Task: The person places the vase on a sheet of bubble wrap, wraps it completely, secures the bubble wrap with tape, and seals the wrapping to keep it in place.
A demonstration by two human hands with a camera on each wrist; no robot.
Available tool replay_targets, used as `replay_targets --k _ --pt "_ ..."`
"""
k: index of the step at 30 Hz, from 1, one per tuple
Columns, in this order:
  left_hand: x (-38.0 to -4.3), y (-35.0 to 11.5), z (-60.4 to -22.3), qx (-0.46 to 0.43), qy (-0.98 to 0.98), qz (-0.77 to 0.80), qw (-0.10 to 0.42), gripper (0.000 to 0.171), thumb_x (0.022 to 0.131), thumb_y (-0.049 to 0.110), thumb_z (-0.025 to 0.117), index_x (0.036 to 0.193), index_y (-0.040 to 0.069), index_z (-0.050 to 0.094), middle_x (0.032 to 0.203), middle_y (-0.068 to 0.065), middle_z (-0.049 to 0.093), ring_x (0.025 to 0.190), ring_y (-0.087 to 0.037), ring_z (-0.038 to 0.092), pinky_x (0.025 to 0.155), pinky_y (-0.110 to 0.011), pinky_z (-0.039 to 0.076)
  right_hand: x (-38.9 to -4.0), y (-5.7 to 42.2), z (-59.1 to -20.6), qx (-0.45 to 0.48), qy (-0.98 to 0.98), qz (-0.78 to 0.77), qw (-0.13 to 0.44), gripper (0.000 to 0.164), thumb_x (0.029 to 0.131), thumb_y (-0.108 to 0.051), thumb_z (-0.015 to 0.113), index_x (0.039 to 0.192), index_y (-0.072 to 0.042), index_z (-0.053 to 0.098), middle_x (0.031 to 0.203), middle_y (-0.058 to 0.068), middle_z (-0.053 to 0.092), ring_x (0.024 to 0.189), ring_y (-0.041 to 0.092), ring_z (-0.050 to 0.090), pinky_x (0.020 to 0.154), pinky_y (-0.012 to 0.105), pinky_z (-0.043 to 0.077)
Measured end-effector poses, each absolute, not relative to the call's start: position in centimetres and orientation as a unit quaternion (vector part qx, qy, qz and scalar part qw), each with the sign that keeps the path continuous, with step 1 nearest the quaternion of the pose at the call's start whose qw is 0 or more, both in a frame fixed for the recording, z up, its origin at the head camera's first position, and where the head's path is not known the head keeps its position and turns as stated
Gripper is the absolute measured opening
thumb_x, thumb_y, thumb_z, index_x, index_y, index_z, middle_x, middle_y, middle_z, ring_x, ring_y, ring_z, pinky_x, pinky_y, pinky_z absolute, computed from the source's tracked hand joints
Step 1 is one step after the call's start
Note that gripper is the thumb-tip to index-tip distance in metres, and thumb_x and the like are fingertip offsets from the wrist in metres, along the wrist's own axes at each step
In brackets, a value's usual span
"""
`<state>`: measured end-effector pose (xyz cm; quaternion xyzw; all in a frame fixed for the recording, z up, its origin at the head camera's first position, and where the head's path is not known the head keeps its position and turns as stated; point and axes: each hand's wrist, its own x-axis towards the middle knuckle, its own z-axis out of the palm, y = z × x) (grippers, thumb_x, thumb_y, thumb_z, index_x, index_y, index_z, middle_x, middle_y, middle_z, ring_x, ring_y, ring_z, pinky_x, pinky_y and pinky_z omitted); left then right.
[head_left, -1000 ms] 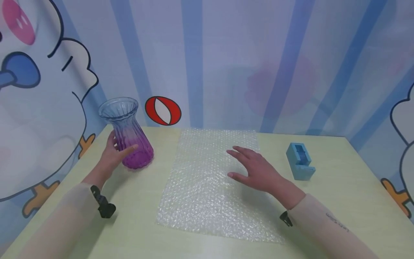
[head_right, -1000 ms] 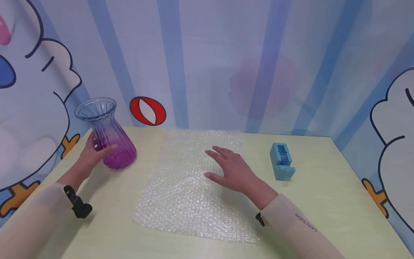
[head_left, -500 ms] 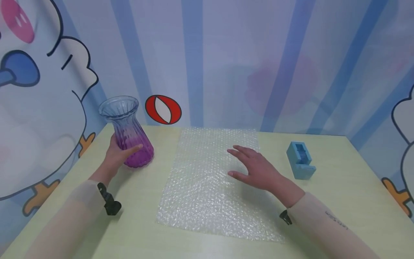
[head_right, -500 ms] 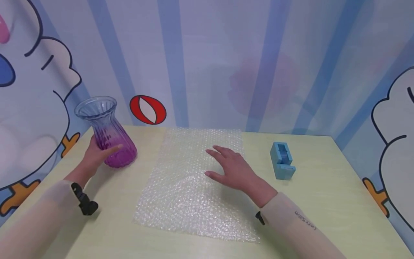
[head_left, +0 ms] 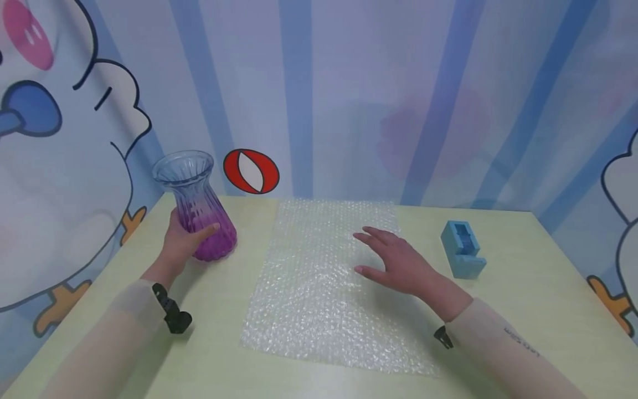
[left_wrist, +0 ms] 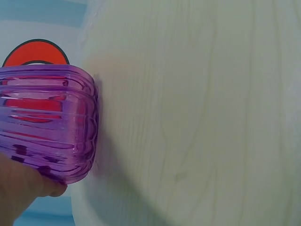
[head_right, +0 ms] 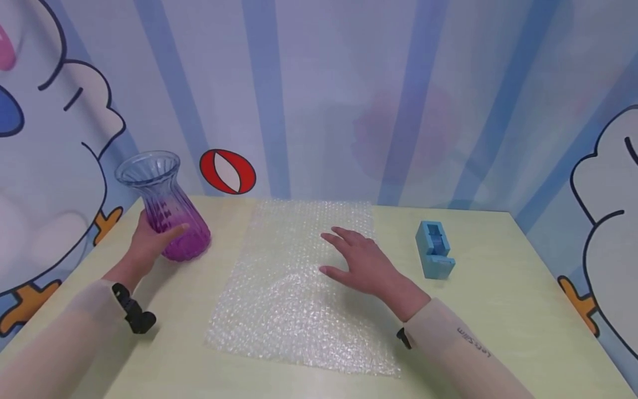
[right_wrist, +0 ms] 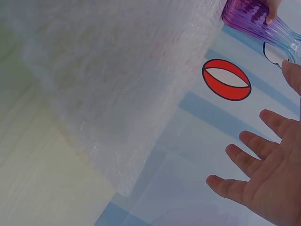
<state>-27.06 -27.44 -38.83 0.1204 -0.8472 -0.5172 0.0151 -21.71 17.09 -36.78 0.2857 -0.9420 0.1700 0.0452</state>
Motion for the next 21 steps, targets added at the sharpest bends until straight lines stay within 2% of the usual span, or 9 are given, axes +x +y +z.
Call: replay_targets --k 8,21 --pt "-27.04 -27.29 -38.71 0.119 -0.841 -0.527 0.019 0.109 0.097 0.040 0.068 0.163 0.015 -0.015 0.172 -0.023 0.009 0.159 -0.044 0.015 0.128 -0.059 0.022 -22.13 17.12 -36.84 0.288 -0.942 0.169 0.036 0.068 0.097 -0.039 0.066 0.154 -0.009 0.044 0.161 0.022 0.042 0.147 0.045 0.042 0.116 0.066 0.037" --pt "-27.18 -27.26 -38.78 0.121 -0.842 -0.525 0.020 0.107 0.097 0.041 0.067 0.164 0.014 -0.013 0.172 -0.023 0.010 0.159 -0.044 0.017 0.128 -0.059 0.024 -22.44 17.15 -37.02 0.286 -0.943 0.165 0.036 0.068 0.098 -0.038 0.066 0.155 -0.008 0.043 0.159 0.022 0.045 0.145 0.044 0.045 0.115 0.066 0.038"
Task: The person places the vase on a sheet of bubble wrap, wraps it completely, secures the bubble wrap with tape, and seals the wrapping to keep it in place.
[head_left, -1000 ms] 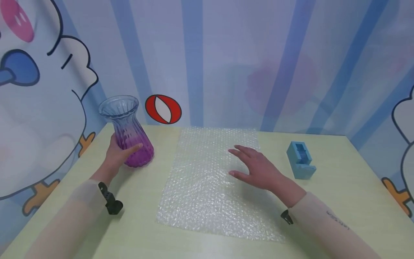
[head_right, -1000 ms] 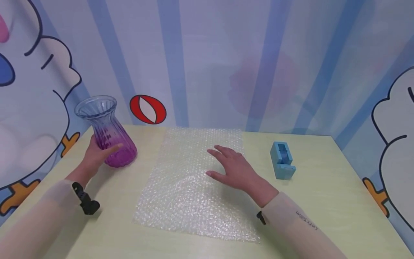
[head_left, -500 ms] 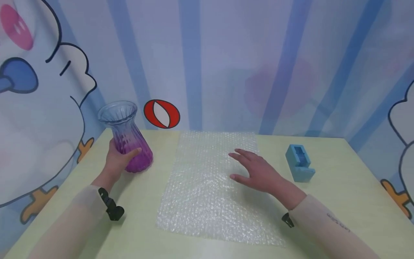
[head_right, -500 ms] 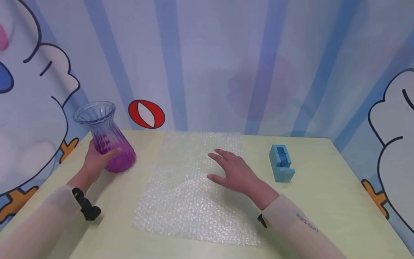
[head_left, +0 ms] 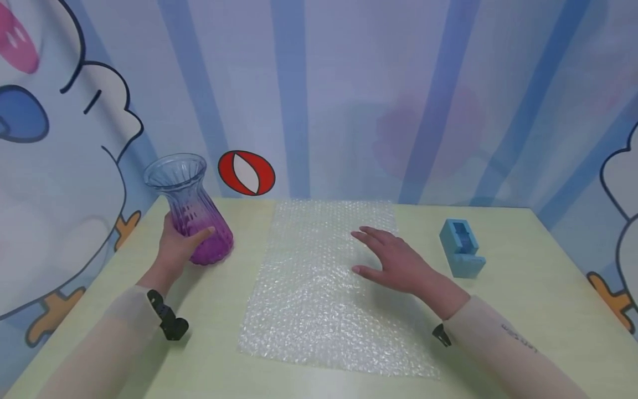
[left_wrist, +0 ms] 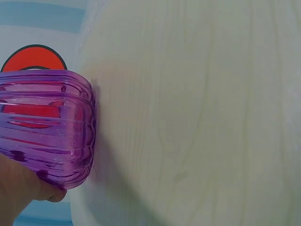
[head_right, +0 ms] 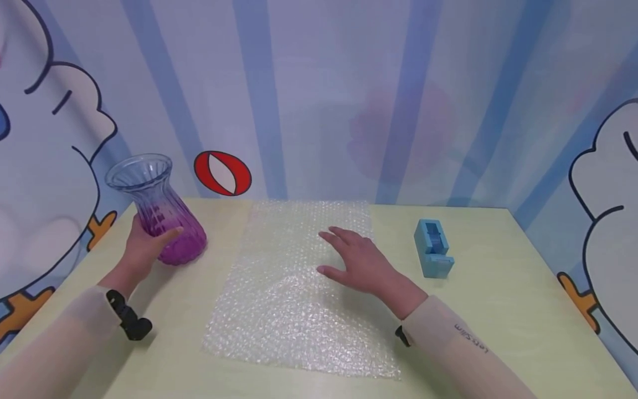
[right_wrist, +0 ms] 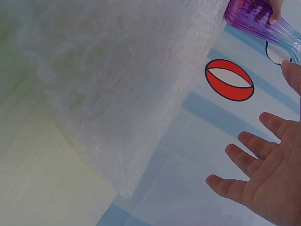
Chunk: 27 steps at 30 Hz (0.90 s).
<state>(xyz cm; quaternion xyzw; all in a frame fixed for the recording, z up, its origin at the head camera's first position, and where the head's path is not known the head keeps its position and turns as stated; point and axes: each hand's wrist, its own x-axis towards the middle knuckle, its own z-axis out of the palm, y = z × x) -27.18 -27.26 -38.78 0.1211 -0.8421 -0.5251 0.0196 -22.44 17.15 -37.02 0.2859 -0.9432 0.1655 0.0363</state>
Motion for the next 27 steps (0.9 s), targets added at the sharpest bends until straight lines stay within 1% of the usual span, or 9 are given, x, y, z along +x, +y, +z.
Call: replay_targets --k 6,13,21,27 --pt "-26.9 -27.1 -38.5 0.115 -0.840 -0.530 0.025 0.105 0.097 0.038 0.068 0.164 0.013 -0.010 0.170 -0.024 0.016 0.158 -0.044 0.021 0.128 -0.058 0.026 -22.4 17.3 -37.0 0.285 -0.943 0.166 0.037 0.068 0.098 -0.038 0.066 0.155 -0.008 0.042 0.159 0.022 0.045 0.146 0.044 0.044 0.116 0.066 0.038" --pt "-27.1 -27.4 -37.7 0.121 -0.837 -0.533 0.034 0.104 0.098 0.039 0.065 0.164 0.012 -0.010 0.171 -0.024 0.012 0.158 -0.044 0.019 0.128 -0.059 0.024 -22.5 17.5 -36.7 0.283 -0.944 0.166 0.040 0.068 0.098 -0.038 0.066 0.155 -0.008 0.042 0.158 0.021 0.045 0.146 0.044 0.044 0.115 0.066 0.039" --pt "-26.6 -27.4 -36.6 0.111 -0.846 -0.519 0.047 0.100 0.098 0.033 0.066 0.164 0.011 -0.006 0.170 -0.025 0.014 0.157 -0.046 0.021 0.126 -0.060 0.026 -22.5 17.8 -35.6 0.280 -0.944 0.170 0.043 0.070 0.098 -0.038 0.067 0.155 -0.007 0.041 0.160 0.022 0.043 0.147 0.045 0.042 0.117 0.065 0.037" --pt "-25.9 -27.4 -35.7 0.090 -0.854 -0.510 0.051 0.100 0.098 0.030 0.066 0.164 0.010 -0.007 0.171 -0.026 0.011 0.157 -0.049 0.019 0.125 -0.063 0.026 -22.5 18.1 -34.6 0.275 -0.944 0.177 0.038 0.070 0.098 -0.039 0.066 0.156 -0.008 0.040 0.162 0.021 0.040 0.150 0.045 0.038 0.119 0.065 0.035"
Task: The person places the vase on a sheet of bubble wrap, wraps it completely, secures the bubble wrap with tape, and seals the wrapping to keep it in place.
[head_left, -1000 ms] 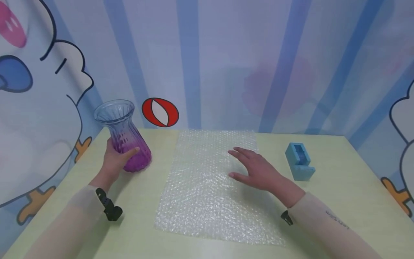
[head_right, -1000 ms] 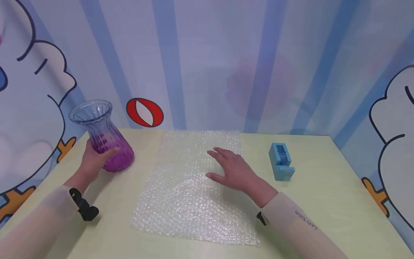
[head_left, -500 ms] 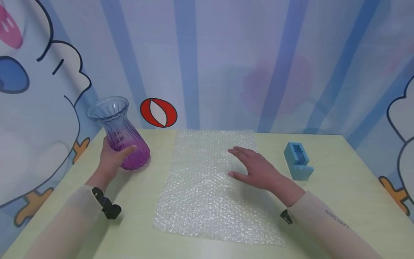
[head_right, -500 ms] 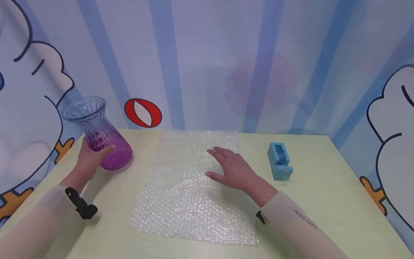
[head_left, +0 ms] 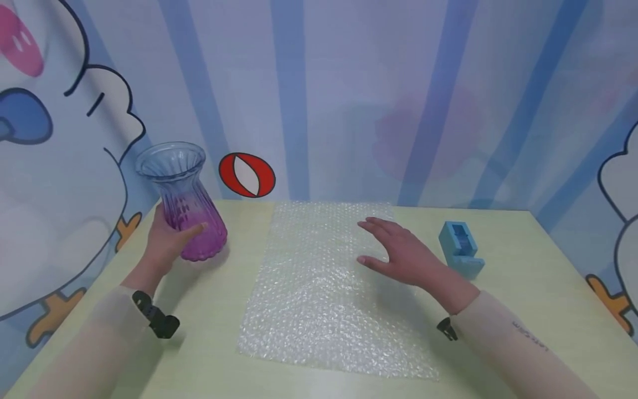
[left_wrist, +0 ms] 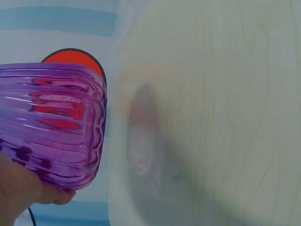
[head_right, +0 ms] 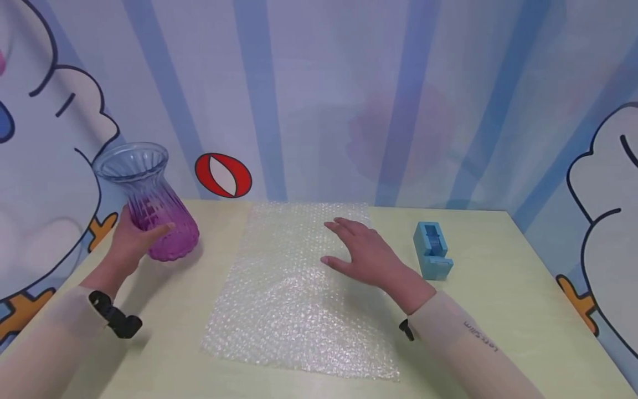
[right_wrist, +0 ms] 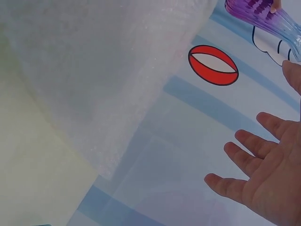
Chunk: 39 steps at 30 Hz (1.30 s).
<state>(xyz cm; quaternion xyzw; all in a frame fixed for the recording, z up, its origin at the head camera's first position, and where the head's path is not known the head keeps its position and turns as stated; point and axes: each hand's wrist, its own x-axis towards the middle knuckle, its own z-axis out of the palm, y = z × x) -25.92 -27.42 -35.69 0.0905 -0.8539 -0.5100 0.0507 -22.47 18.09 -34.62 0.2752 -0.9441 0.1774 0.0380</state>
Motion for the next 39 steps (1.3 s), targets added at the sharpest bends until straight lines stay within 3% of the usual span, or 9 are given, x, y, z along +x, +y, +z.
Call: replay_targets --k 5,15,27,39 --pt "-25.3 -27.3 -35.0 0.090 -0.872 -0.479 0.047 0.106 0.097 0.030 0.068 0.163 0.008 -0.013 0.171 -0.028 0.004 0.157 -0.051 0.014 0.123 -0.067 0.026 -22.4 18.2 -33.8 0.278 -0.943 0.179 0.040 0.069 0.099 -0.037 0.066 0.156 -0.008 0.040 0.162 0.021 0.040 0.149 0.045 0.038 0.119 0.065 0.035" --pt "-25.1 -26.6 -33.5 0.088 -0.892 -0.439 0.056 0.110 0.094 0.030 0.072 0.164 0.009 -0.010 0.170 -0.028 0.009 0.155 -0.053 0.017 0.118 -0.071 0.031 -22.4 18.6 -31.5 0.290 -0.939 0.176 0.060 0.067 0.099 -0.034 0.066 0.155 -0.006 0.041 0.162 0.022 0.040 0.149 0.046 0.038 0.118 0.065 0.036" --pt "-24.6 -25.7 -32.6 0.039 -0.900 -0.426 0.087 0.110 0.088 0.023 0.078 0.165 0.011 0.000 0.166 -0.027 0.025 0.150 -0.052 0.030 0.114 -0.072 0.037 -22.2 18.7 -29.1 0.284 -0.937 0.199 0.038 0.068 0.101 -0.034 0.064 0.158 -0.007 0.036 0.165 0.021 0.035 0.153 0.045 0.032 0.122 0.065 0.031" --pt "-24.1 -24.0 -31.4 -0.016 -0.913 -0.391 0.114 0.106 0.081 0.020 0.083 0.162 0.005 0.016 0.159 -0.028 0.036 0.143 -0.051 0.038 0.110 -0.072 0.041 -22.1 18.7 -26.5 0.286 -0.935 0.204 0.042 0.071 0.100 -0.035 0.065 0.160 -0.011 0.034 0.168 0.016 0.031 0.157 0.040 0.026 0.124 0.063 0.028"
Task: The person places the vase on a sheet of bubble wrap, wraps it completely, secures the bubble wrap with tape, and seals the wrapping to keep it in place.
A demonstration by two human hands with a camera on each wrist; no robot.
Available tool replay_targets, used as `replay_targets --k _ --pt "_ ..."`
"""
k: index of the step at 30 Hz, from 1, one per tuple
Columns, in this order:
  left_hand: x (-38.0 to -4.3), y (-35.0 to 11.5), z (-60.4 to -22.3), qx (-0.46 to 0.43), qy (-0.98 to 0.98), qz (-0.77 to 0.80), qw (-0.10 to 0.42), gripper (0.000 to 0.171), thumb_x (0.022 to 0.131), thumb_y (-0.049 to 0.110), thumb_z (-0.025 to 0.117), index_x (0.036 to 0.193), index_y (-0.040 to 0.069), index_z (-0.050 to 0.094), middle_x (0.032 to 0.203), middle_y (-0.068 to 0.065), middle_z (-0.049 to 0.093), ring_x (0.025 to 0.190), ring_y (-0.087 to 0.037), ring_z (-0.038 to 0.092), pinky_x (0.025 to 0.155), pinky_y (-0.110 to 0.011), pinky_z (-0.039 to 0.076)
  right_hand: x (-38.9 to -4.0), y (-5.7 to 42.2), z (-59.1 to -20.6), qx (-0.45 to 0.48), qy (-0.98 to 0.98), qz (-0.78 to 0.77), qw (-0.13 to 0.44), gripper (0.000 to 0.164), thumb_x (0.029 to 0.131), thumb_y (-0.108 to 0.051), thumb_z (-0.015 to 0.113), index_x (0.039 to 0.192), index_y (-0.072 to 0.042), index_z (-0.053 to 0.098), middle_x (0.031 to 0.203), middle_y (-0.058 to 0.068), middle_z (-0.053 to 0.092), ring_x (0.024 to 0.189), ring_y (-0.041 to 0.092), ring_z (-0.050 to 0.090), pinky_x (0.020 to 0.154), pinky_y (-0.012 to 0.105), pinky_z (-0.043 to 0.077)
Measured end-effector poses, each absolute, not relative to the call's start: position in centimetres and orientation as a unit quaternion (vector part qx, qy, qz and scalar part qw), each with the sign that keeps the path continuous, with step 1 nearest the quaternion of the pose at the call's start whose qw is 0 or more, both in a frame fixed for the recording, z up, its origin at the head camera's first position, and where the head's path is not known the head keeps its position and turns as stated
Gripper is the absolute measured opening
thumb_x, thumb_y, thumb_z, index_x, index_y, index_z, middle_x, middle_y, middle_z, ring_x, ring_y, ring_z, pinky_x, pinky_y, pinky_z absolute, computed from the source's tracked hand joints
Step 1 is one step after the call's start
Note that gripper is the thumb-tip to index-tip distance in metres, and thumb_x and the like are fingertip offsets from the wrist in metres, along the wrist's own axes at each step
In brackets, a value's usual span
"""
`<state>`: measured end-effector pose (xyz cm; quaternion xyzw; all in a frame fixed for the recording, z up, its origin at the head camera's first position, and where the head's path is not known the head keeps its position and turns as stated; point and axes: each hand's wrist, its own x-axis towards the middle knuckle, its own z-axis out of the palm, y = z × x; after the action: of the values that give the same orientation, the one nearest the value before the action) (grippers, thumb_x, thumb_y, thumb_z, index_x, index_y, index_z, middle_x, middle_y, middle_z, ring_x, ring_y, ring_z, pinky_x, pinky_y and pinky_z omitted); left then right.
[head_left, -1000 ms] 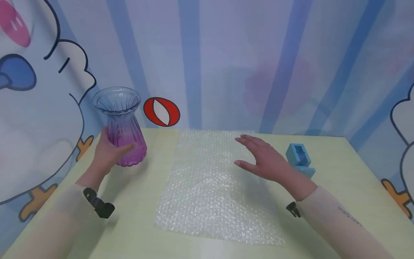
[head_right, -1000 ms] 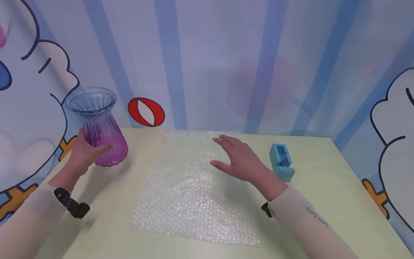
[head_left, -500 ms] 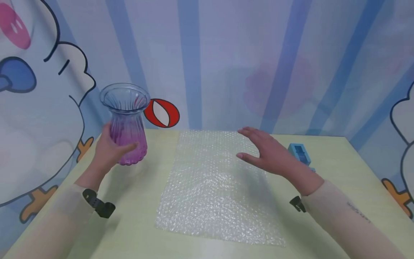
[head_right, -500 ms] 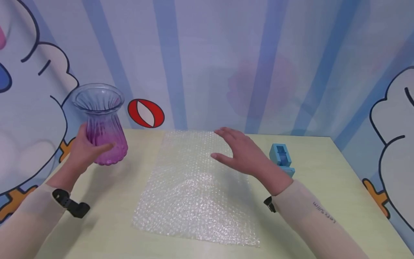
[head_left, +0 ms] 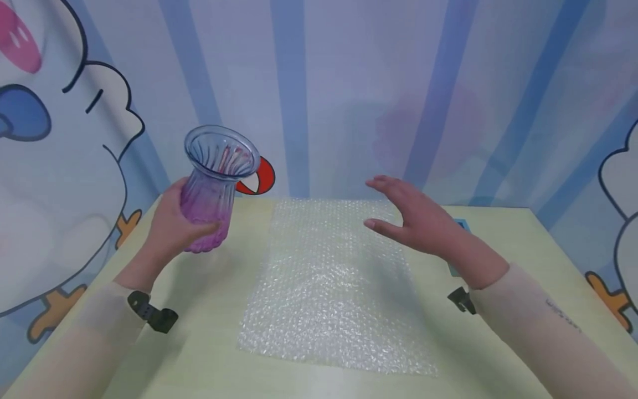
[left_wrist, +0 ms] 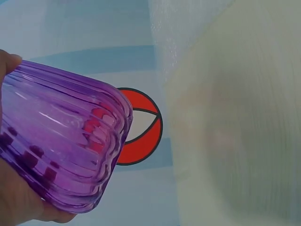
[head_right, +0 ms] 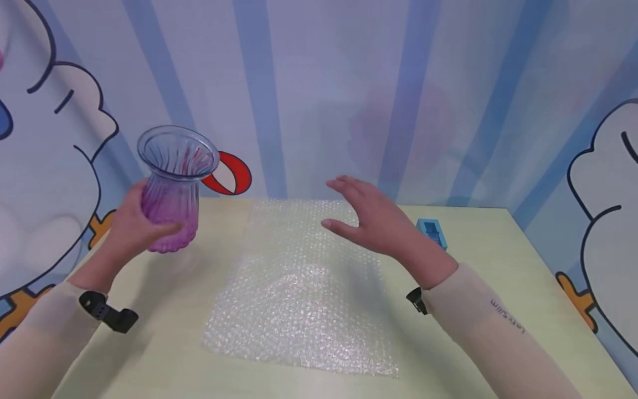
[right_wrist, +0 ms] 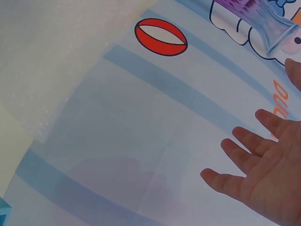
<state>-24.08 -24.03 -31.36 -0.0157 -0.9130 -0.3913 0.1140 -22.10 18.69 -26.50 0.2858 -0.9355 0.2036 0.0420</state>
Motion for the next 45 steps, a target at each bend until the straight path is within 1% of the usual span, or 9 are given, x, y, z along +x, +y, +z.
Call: replay_targets --k 10,15,17,19,24,27,34,38,45 --pt "-23.4 -23.0 -31.2 -0.091 -0.932 -0.323 0.138 0.101 0.076 0.022 0.088 0.155 -0.003 0.030 0.146 -0.031 0.047 0.130 -0.049 0.048 0.105 -0.070 0.045 -21.8 18.0 -25.3 0.303 -0.934 0.178 0.062 0.077 0.097 -0.039 0.069 0.160 -0.014 0.033 0.168 0.014 0.030 0.157 0.039 0.027 0.123 0.064 0.029" --pt "-23.0 -22.2 -30.8 -0.103 -0.945 -0.278 0.140 0.099 0.076 0.025 0.086 0.154 -0.004 0.032 0.144 -0.030 0.049 0.129 -0.048 0.049 0.104 -0.069 0.047 -21.3 17.6 -24.8 0.313 -0.933 0.164 0.070 0.079 0.095 -0.040 0.071 0.160 -0.016 0.033 0.168 0.013 0.030 0.156 0.039 0.027 0.123 0.063 0.029" --pt "-22.9 -21.9 -30.6 -0.106 -0.947 -0.267 0.142 0.098 0.075 0.025 0.087 0.153 -0.003 0.034 0.142 -0.029 0.050 0.127 -0.047 0.050 0.102 -0.068 0.048 -21.2 17.4 -24.6 0.316 -0.933 0.160 0.072 0.080 0.095 -0.041 0.071 0.160 -0.016 0.033 0.168 0.014 0.030 0.156 0.040 0.028 0.123 0.063 0.030" --pt "-22.9 -21.6 -30.5 -0.112 -0.950 -0.252 0.146 0.097 0.075 0.026 0.087 0.152 -0.003 0.036 0.140 -0.029 0.052 0.125 -0.046 0.051 0.100 -0.069 0.047 -21.2 17.3 -24.4 0.317 -0.932 0.157 0.073 0.080 0.094 -0.041 0.072 0.160 -0.016 0.033 0.168 0.014 0.030 0.156 0.040 0.028 0.123 0.064 0.030" --pt "-22.8 -21.1 -30.3 -0.114 -0.961 -0.204 0.150 0.096 0.074 0.030 0.086 0.151 -0.001 0.037 0.143 -0.029 0.051 0.128 -0.046 0.048 0.100 -0.074 0.038 -21.2 16.8 -24.3 0.324 -0.931 0.150 0.078 0.083 0.092 -0.043 0.073 0.160 -0.016 0.034 0.167 0.015 0.032 0.155 0.041 0.030 0.123 0.063 0.031" --pt "-22.7 -20.7 -30.3 -0.114 -0.965 -0.182 0.151 0.095 0.073 0.031 0.087 0.150 0.002 0.039 0.144 -0.028 0.049 0.129 -0.046 0.047 0.100 -0.073 0.035 -21.3 16.3 -24.3 0.326 -0.930 0.150 0.081 0.086 0.091 -0.046 0.075 0.160 -0.017 0.033 0.168 0.015 0.031 0.155 0.041 0.030 0.123 0.063 0.031" --pt "-22.7 -19.8 -30.2 -0.132 -0.966 -0.153 0.159 0.091 0.071 0.033 0.087 0.146 0.006 0.044 0.141 -0.026 0.052 0.127 -0.045 0.050 0.099 -0.069 0.041 -21.8 14.3 -24.4 0.328 -0.927 0.153 0.094 0.095 0.085 -0.053 0.078 0.161 -0.019 0.032 0.170 0.013 0.027 0.156 0.039 0.029 0.124 0.062 0.030" --pt "-22.6 -19.4 -30.2 -0.137 -0.969 -0.124 0.165 0.090 0.070 0.036 0.087 0.145 0.007 0.046 0.138 -0.024 0.054 0.127 -0.043 0.051 0.097 -0.067 0.043 -22.0 13.1 -24.3 0.334 -0.926 0.148 0.091 0.099 0.083 -0.057 0.078 0.162 -0.020 0.030 0.171 0.011 0.026 0.156 0.037 0.029 0.125 0.061 0.030" --pt "-22.5 -18.4 -29.8 -0.152 -0.970 -0.095 0.167 0.090 0.070 0.038 0.087 0.145 0.009 0.047 0.141 -0.022 0.054 0.134 -0.041 0.047 0.100 -0.068 0.042 -21.9 12.6 -24.2 0.342 -0.921 0.157 0.099 0.098 0.084 -0.051 0.080 0.161 -0.017 0.031 0.170 0.014 0.025 0.156 0.039 0.029 0.125 0.062 0.029"
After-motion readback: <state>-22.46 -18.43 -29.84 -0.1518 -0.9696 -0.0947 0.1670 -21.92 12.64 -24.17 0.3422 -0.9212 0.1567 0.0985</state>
